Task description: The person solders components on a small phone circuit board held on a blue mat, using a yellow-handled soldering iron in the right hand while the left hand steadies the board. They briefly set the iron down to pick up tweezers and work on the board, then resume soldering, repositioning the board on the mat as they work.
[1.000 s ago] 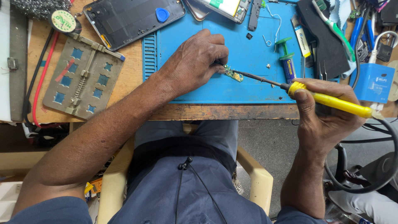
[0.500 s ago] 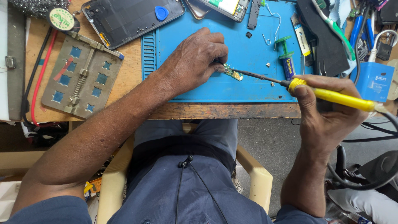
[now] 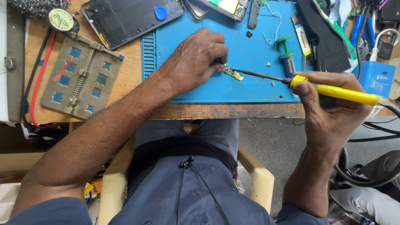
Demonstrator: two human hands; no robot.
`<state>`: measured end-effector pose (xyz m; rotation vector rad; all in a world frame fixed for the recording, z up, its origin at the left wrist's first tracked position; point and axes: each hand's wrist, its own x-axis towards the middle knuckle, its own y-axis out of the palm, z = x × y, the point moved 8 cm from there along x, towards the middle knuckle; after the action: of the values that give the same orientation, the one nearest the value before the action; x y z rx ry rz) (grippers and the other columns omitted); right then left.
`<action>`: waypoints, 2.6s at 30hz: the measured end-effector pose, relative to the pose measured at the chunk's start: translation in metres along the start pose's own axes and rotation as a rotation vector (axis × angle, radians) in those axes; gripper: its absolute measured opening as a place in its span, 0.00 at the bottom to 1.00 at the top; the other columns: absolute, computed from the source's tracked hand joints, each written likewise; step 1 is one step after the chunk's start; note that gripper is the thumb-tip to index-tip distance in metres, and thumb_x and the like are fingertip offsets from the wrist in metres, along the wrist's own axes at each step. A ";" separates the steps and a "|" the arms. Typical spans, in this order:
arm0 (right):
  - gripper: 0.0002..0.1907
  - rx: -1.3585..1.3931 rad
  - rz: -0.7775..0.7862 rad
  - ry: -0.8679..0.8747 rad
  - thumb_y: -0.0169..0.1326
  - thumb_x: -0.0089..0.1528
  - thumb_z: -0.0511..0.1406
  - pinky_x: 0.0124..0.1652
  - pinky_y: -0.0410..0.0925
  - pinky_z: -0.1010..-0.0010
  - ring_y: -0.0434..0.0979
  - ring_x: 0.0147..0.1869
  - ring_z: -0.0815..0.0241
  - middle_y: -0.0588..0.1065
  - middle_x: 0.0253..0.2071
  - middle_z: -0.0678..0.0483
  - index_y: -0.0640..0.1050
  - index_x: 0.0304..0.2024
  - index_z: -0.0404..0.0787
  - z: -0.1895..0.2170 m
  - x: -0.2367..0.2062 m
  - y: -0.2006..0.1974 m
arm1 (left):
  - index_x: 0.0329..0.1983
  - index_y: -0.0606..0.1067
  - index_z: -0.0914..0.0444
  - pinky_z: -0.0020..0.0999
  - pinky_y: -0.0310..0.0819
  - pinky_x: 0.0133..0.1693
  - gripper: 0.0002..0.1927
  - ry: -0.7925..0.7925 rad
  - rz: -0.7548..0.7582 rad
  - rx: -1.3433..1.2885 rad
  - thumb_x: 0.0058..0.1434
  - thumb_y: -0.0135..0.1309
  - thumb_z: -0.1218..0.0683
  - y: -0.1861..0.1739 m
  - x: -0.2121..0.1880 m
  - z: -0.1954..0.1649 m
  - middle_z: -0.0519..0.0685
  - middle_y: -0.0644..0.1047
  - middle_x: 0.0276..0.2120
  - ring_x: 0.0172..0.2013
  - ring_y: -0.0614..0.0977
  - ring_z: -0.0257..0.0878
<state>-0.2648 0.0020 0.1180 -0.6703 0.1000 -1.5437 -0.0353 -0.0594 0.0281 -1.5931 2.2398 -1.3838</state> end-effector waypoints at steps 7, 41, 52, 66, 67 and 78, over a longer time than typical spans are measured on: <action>0.12 0.037 0.012 0.012 0.65 0.70 0.32 0.51 0.78 0.77 0.84 0.49 0.65 0.81 0.46 0.47 0.75 0.49 0.34 0.002 0.001 0.002 | 0.33 0.80 0.61 0.38 0.77 0.46 0.07 -0.002 0.005 0.010 0.57 0.68 0.56 0.001 -0.001 0.000 0.45 0.75 0.35 0.39 0.74 0.41; 0.13 -0.006 0.039 -0.022 0.65 0.73 0.32 0.53 0.80 0.74 0.85 0.50 0.60 0.81 0.45 0.43 0.74 0.48 0.30 0.003 0.001 0.001 | 0.33 0.81 0.61 0.39 0.76 0.45 0.07 -0.004 -0.005 0.004 0.56 0.69 0.56 0.001 0.000 -0.001 0.45 0.75 0.35 0.38 0.74 0.41; 0.14 0.005 0.006 0.018 0.66 0.72 0.33 0.51 0.80 0.75 0.85 0.47 0.62 0.81 0.43 0.44 0.75 0.49 0.30 -0.001 0.002 0.000 | 0.33 0.81 0.61 0.38 0.77 0.46 0.07 0.007 -0.016 0.016 0.55 0.69 0.56 0.002 -0.001 -0.001 0.45 0.75 0.35 0.39 0.75 0.41; 0.14 0.064 0.018 0.027 0.66 0.71 0.34 0.52 0.79 0.76 0.85 0.48 0.63 0.81 0.45 0.46 0.74 0.49 0.32 0.000 0.001 0.001 | 0.33 0.80 0.61 0.38 0.77 0.45 0.07 -0.013 0.005 0.006 0.56 0.69 0.56 0.003 -0.001 0.000 0.44 0.75 0.34 0.38 0.74 0.41; 0.14 0.063 0.029 0.022 0.66 0.72 0.34 0.52 0.79 0.76 0.85 0.49 0.63 0.81 0.45 0.46 0.74 0.49 0.32 0.001 0.001 0.001 | 0.32 0.80 0.61 0.38 0.77 0.45 0.07 -0.007 0.001 0.009 0.56 0.69 0.56 0.002 -0.001 -0.001 0.44 0.75 0.34 0.38 0.74 0.41; 0.15 0.029 0.030 -0.032 0.66 0.71 0.36 0.50 0.80 0.77 0.85 0.47 0.64 0.81 0.46 0.47 0.74 0.48 0.34 0.005 0.002 0.003 | 0.33 0.81 0.61 0.37 0.77 0.45 0.07 -0.014 0.002 -0.005 0.56 0.69 0.56 0.002 -0.002 -0.001 0.44 0.76 0.35 0.38 0.74 0.40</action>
<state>-0.2602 0.0016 0.1214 -0.6671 0.0636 -1.5024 -0.0360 -0.0576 0.0267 -1.5965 2.2381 -1.3631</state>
